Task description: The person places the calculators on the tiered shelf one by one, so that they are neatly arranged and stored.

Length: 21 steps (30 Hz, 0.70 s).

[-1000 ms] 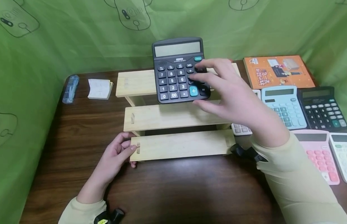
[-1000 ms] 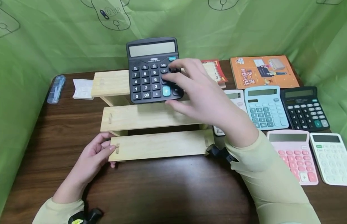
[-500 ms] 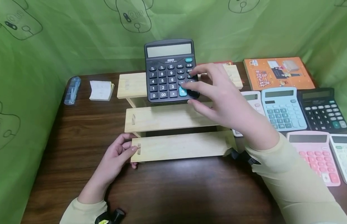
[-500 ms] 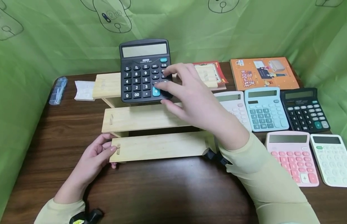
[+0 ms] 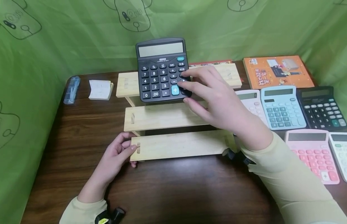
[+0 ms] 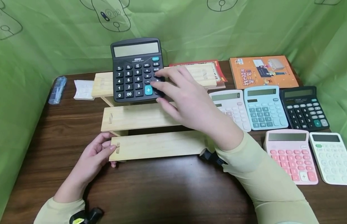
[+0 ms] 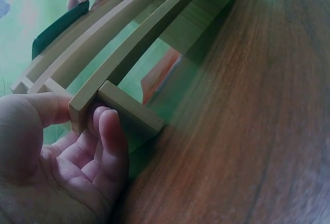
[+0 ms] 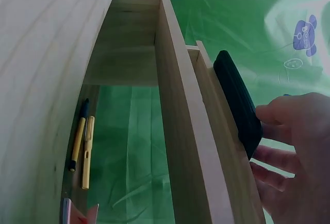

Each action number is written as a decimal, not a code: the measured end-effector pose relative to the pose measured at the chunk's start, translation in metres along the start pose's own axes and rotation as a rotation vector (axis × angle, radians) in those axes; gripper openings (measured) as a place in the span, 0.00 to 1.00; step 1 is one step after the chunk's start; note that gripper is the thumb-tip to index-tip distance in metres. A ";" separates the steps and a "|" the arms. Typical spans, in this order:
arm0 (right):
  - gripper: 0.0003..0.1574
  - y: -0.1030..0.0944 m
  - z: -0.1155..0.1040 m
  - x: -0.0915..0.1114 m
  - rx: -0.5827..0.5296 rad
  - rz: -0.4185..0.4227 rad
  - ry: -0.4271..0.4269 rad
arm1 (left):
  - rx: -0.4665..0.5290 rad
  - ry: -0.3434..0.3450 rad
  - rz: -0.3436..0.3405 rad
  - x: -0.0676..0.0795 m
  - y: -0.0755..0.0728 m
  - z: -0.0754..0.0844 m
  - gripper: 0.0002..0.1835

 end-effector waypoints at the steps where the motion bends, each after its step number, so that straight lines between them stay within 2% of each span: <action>1: 0.21 0.000 0.000 0.000 0.000 -0.004 -0.001 | -0.004 -0.002 0.001 0.000 0.000 0.000 0.18; 8: 0.23 0.001 -0.004 0.000 -0.007 -0.019 -0.028 | 0.002 0.000 0.001 -0.001 0.001 0.003 0.18; 14: 0.28 0.002 -0.004 0.002 -0.015 -0.023 -0.040 | 0.025 0.006 -0.014 -0.001 0.003 0.000 0.18; 18: 0.31 0.002 -0.004 0.003 -0.023 -0.024 -0.031 | 0.044 0.047 -0.025 0.000 0.004 0.000 0.17; 21: 0.29 0.002 -0.002 0.004 -0.019 -0.038 -0.029 | 0.052 0.066 -0.031 0.000 0.004 0.000 0.16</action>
Point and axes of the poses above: each hand's wrist, its own x-axis away from the middle knuckle, its own y-axis out of the palm, z = x × y, the point moved 9 cm from there along -x, towards the middle knuckle, and after that the axes turned 1 degree about -z, right-handed, at the moved point
